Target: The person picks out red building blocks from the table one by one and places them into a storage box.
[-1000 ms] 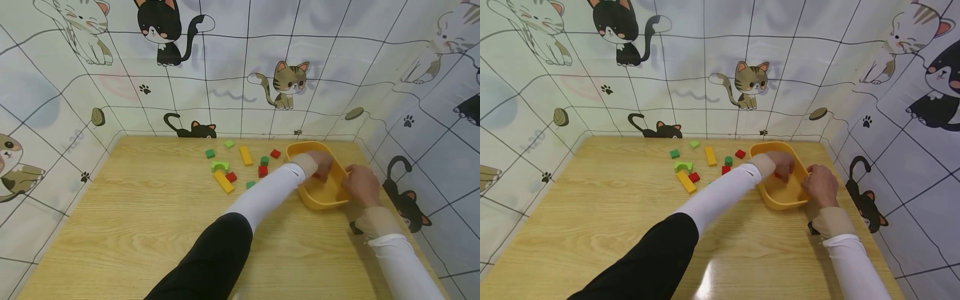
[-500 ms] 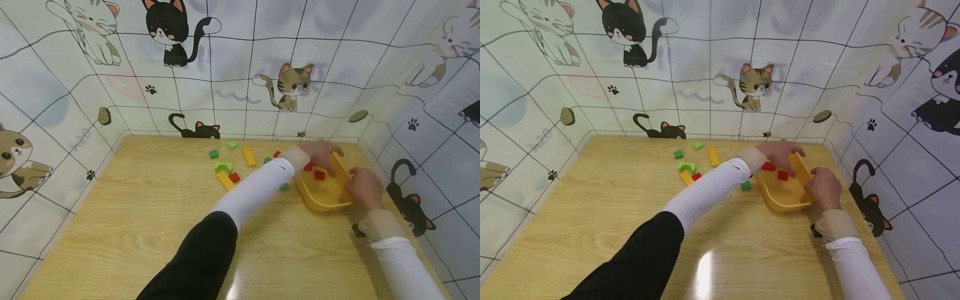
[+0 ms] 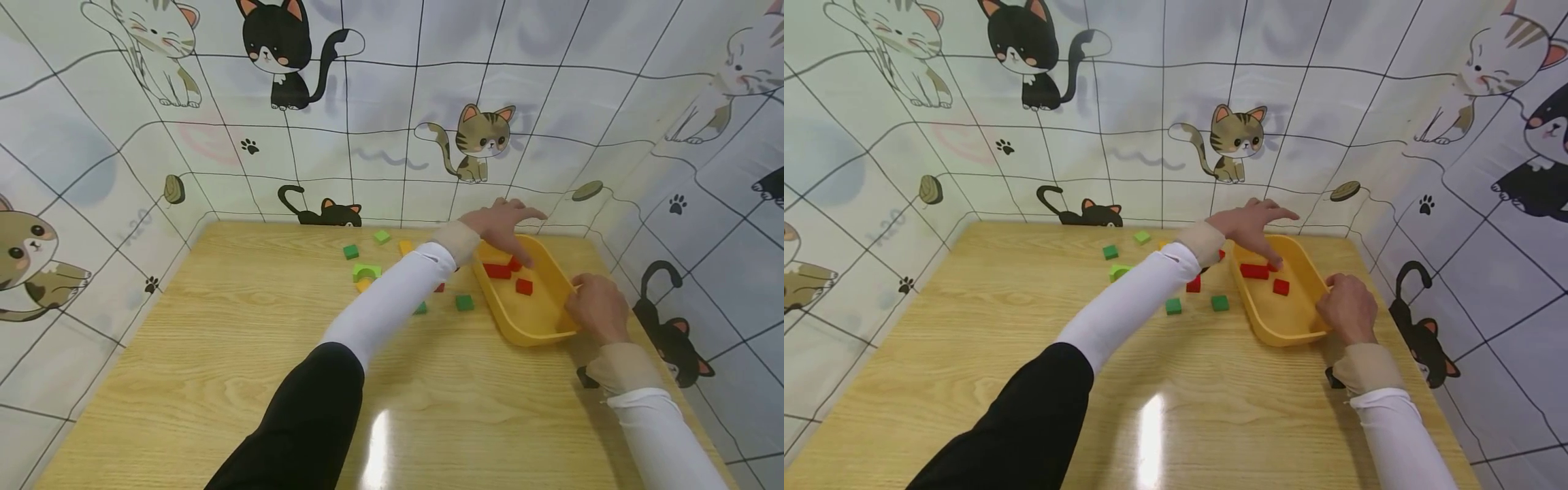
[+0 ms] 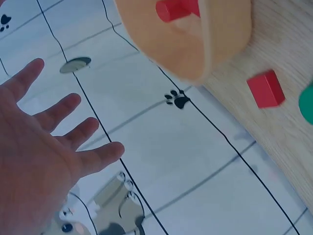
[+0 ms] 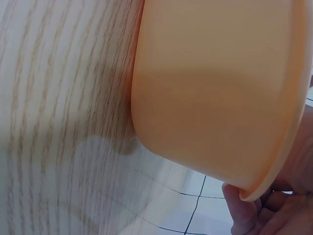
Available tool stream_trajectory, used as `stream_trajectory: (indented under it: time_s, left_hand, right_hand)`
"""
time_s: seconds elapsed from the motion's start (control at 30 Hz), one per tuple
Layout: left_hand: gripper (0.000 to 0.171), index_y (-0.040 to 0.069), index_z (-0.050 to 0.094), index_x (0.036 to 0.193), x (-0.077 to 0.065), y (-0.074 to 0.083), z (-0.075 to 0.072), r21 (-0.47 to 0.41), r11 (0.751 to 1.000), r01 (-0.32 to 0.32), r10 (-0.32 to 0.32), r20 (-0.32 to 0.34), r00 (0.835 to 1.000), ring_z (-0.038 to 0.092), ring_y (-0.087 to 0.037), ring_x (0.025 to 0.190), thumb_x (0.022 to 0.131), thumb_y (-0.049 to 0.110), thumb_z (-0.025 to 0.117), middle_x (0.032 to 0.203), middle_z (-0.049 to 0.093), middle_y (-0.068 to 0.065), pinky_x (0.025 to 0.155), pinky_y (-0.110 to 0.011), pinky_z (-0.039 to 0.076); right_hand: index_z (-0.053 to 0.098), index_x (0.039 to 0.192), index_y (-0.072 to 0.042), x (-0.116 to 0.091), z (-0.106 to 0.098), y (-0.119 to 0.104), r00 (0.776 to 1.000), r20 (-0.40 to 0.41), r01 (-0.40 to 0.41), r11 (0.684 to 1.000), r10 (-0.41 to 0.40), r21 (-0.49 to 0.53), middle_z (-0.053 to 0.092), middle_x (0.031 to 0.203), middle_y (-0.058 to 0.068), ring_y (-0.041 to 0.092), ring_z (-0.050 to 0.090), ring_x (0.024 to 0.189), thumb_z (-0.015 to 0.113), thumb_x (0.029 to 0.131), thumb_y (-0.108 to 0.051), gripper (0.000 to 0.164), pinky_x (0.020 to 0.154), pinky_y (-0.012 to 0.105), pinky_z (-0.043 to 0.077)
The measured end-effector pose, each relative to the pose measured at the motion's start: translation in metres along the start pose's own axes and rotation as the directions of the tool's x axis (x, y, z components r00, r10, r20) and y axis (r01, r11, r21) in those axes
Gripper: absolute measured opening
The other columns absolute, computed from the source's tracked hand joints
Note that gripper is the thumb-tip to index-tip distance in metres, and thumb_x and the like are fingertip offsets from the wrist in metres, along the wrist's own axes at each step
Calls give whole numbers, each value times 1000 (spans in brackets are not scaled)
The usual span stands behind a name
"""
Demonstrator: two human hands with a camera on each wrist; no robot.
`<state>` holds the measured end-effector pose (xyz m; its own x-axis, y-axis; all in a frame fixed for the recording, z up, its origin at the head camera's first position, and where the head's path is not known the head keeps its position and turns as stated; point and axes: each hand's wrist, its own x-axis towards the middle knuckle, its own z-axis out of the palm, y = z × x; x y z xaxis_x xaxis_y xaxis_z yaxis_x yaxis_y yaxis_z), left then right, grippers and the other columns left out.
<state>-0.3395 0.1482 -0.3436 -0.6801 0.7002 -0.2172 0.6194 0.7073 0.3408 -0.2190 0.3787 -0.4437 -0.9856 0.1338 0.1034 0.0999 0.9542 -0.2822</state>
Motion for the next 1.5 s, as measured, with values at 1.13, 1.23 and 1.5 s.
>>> stream_trajectory:
  time_s: [1.13,1.23,1.5]
  left_hand:
    - [107,44,19,161,0,-95,29,-81,972,220,-220,14,975,22,-28,151,77,57,83,169,16,-4,112,-53,43]
    - [105,42,23,161,4,-99,37,-55,971,235,-234,15,972,26,-27,149,77,57,83,167,20,-5,109,-52,46]
    - [96,36,33,159,11,-108,54,-48,970,238,-238,5,971,30,-29,149,79,50,84,165,28,-7,114,-49,41]
  right_hand:
    - [67,116,8,-3,0,5,1000,-16,1,1000,-1,-1,69,111,30,49,65,90,54,81,-11,41,61,51,50]
    - [67,116,8,-3,2,4,1000,-17,-3,1000,3,0,69,112,30,49,65,91,54,81,-11,42,63,53,50]
    - [67,116,9,-2,2,1,999,-31,10,1000,-10,3,69,109,32,49,65,88,55,81,-10,41,63,54,51]
